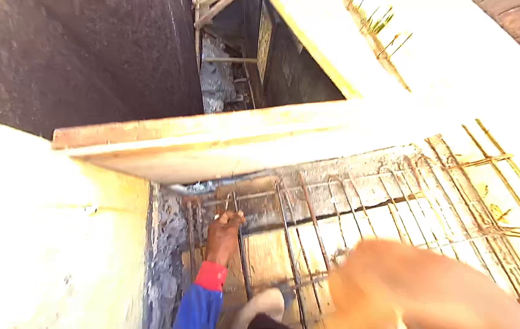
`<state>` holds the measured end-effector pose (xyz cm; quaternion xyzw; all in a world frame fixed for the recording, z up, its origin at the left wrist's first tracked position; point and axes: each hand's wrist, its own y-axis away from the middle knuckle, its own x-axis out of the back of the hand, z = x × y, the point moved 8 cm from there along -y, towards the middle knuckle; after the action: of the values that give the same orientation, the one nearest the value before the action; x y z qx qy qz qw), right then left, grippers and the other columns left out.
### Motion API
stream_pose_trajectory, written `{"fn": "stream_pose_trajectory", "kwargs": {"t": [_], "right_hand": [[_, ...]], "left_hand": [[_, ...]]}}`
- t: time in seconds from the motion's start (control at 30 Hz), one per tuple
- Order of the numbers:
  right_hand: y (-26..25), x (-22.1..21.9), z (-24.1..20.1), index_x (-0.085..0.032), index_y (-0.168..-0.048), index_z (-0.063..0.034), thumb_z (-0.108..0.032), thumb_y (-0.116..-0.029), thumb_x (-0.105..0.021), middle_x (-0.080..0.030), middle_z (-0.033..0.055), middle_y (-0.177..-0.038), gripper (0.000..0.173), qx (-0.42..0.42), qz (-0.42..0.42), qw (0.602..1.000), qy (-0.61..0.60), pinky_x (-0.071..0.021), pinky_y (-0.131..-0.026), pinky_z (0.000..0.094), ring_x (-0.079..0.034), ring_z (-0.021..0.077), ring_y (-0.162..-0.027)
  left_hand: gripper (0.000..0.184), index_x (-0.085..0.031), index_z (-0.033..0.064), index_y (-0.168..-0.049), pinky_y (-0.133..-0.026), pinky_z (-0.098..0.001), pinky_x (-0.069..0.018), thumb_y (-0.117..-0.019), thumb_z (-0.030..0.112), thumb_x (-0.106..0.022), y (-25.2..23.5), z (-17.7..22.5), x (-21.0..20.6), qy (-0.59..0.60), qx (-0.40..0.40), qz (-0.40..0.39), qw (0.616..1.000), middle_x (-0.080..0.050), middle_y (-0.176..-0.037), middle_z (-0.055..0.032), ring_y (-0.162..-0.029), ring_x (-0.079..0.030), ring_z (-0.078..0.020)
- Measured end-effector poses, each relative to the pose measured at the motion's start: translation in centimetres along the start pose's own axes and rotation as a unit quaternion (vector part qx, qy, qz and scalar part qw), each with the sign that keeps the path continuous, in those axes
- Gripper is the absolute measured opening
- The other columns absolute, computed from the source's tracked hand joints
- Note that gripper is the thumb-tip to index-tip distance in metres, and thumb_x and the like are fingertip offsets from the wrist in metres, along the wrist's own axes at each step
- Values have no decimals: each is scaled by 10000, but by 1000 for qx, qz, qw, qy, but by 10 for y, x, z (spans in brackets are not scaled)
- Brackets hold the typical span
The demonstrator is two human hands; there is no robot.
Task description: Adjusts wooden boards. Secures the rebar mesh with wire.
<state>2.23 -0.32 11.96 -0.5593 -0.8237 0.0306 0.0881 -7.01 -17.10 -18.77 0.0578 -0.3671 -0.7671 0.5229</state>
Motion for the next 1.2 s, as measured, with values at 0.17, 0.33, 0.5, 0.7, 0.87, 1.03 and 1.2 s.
{"fn": "stream_pose_trajectory", "kwargs": {"t": [0.17,0.33,0.5,0.7,0.87,1.03,1.2], "right_hand": [[9,-36,211,-686,-1046,-119,-733,-991,-377,-663,92,-882,690,-449,-90,863,213,-535,-787,554,-665,269,-859],[34,-96,267,-696,-1119,-75,-381,-995,-620,-677,52,-914,338,-471,24,881,-42,-516,-662,350,-607,143,-702],[45,-116,265,-601,-1184,-70,-237,-1051,-590,-731,83,-1057,214,-468,154,780,-386,-409,-475,197,-562,66,-572],[74,-68,262,-619,-1178,-103,-226,-1043,-535,-594,-3,-794,202,-508,34,825,-246,-401,-469,210,-464,52,-518],[79,-13,246,-701,-1133,-127,-259,-1071,-517,-703,41,-884,234,-502,-142,836,171,-548,-645,364,-647,154,-690],[52,7,238,-716,-1108,-143,-163,-1034,-576,-657,103,-995,159,-333,-68,804,488,-597,-622,463,-689,277,-736],[25,17,226,-742,-1128,-137,-164,-1032,-585,-671,93,-996,186,-181,6,860,477,-598,-639,411,-696,239,-791]], "left_hand": [[237,-731,86,-934,-468,-306,-396,-1028,287,-648,-3,-6,-4,41,34,-9,999,-676,-747,-47,-495,-483,-136],[223,-735,103,-965,-403,-260,-315,-1023,303,-655,-1,-11,-7,67,49,-20,996,-638,-690,-49,-417,-377,-111],[204,-747,102,-955,-429,-271,-338,-1017,277,-664,-1,-4,-7,63,37,-15,997,-698,-760,-32,-450,-420,-112],[189,-740,103,-989,-407,-236,-329,-1013,276,-668,3,-4,-7,90,44,-26,995,-725,-804,-24,-445,-428,-84],[184,-736,110,-959,-425,-239,-315,-1013,270,-666,5,2,-9,82,34,-30,996,-694,-765,-5,-454,-411,-79],[174,-726,113,-976,-403,-234,-305,-1023,264,-653,6,-3,-1,82,49,-24,995,-708,-779,-15,-430,-398,-74],[184,-716,109,-984,-353,-214,-247,-1021,276,-647,11,-6,4,140,54,-45,988,-500,-584,-5,-383,-295,-66]]}}
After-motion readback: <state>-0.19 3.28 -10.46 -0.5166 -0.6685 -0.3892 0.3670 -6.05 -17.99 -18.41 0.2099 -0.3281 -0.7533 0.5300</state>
